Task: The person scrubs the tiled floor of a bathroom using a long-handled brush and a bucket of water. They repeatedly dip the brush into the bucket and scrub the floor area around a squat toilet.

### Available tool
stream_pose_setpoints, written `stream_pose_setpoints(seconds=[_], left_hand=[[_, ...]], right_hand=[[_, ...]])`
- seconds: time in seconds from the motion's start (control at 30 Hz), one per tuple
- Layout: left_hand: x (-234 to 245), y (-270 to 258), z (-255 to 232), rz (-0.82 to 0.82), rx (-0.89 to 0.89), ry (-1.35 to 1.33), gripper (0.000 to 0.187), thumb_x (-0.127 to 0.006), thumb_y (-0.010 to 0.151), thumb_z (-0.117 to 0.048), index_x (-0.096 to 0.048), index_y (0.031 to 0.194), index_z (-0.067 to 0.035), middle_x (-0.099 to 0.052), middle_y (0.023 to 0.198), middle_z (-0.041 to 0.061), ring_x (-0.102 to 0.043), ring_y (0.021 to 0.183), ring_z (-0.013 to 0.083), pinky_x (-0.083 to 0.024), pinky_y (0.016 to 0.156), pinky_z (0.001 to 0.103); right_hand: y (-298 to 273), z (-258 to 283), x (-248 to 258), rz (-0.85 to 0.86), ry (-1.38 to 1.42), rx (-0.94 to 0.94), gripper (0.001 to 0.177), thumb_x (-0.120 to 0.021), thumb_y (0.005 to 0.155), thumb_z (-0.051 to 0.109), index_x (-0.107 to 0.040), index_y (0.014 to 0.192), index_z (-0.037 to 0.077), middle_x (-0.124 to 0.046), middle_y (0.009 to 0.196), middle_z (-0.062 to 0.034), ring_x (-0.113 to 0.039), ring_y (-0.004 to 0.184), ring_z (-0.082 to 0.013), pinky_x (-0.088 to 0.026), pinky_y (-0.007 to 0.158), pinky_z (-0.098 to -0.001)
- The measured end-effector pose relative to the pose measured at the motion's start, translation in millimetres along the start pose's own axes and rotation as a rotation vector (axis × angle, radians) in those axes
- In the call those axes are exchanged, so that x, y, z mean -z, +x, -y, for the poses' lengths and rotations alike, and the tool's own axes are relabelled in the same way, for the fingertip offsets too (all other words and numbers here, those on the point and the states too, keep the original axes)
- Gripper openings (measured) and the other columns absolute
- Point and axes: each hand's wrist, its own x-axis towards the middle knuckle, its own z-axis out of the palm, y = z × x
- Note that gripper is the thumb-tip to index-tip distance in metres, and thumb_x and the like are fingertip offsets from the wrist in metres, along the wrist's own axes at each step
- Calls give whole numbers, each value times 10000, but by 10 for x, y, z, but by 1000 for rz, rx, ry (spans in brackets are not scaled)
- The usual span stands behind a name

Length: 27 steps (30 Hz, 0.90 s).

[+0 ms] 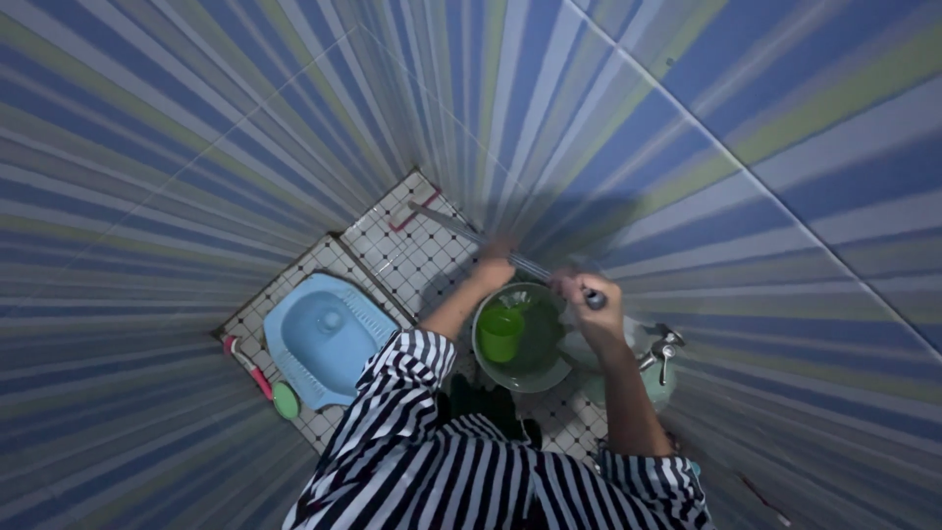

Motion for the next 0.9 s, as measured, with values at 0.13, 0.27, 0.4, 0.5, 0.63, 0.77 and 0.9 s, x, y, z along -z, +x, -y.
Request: stream_pose_setpoints(seconds=[0.13, 0.27, 0.4, 0.5, 0.63, 0.77, 0.9], left_hand=[[157, 116, 78, 18, -79, 87, 385, -663, 755, -88, -714, 1137, -96, -700, 1147, 208, -626, 1117, 427, -499, 954, 505], [283, 171, 196, 5, -142, -3, 494, -763, 740, -161, -656, 1209, -46, -676, 1108, 230, -618, 1060, 447, -489, 912, 515], [212, 193, 125, -26, -68, 150, 358, -762, 742, -144, -675, 1079, -60, -676, 1138, 210, -632, 1099, 430, -507, 923, 507], [137, 197, 17, 5, 68, 154, 304, -709, 789, -142, -671, 1084, -82, -677, 1146, 200, -638, 1110, 422, -520, 927, 509], [19, 53, -165, 154, 158, 136, 278, -636, 850, -166, -692, 1117, -112, -686, 1170, 194, -647, 1106, 419, -519, 910, 520], [-151, -104, -279, 89, 21, 31, 281, -689, 883, -268, -682, 1071, -59, -666, 1174, 229, -638, 1104, 437, -518, 906, 511], [-27, -117, -187, -31, -101, -74, 360, -596, 824, -108, -668, 1174, -66, -652, 1180, 251, -631, 1088, 455, -517, 886, 517]], right_hand=[[125, 86, -176, 40, 110, 71, 306, -618, 1035, 119, -612, 757, -8, -737, 904, -86, -710, 921, -140, -552, 779, -292], [217, -82, -223, 58, 67, 94, 212, -622, 1012, 132, -701, 900, -30, -739, 925, -101, -674, 876, -160, -545, 798, -311], [205, -298, -130, 78, 189, 145, 252, -654, 1041, 151, -657, 861, -25, -712, 932, -99, -701, 957, -184, -553, 841, -332], [163, -244, -2, 59, 148, 107, 224, -637, 1011, 148, -665, 870, -24, -734, 960, -100, -698, 914, -185, -552, 819, -330], [45, 94, 59, -34, 144, 25, 201, -650, 995, 117, -681, 868, -36, -736, 906, -117, -713, 937, -213, -557, 879, -345], [-96, 488, 131, -30, 101, 19, 239, -629, 1028, 105, -683, 848, -42, -715, 902, -121, -699, 937, -209, -545, 866, -348], [-49, 417, -4, -47, 99, 49, 234, -634, 1024, 93, -663, 838, -45, -724, 920, -123, -698, 927, -201, -544, 866, -343]])
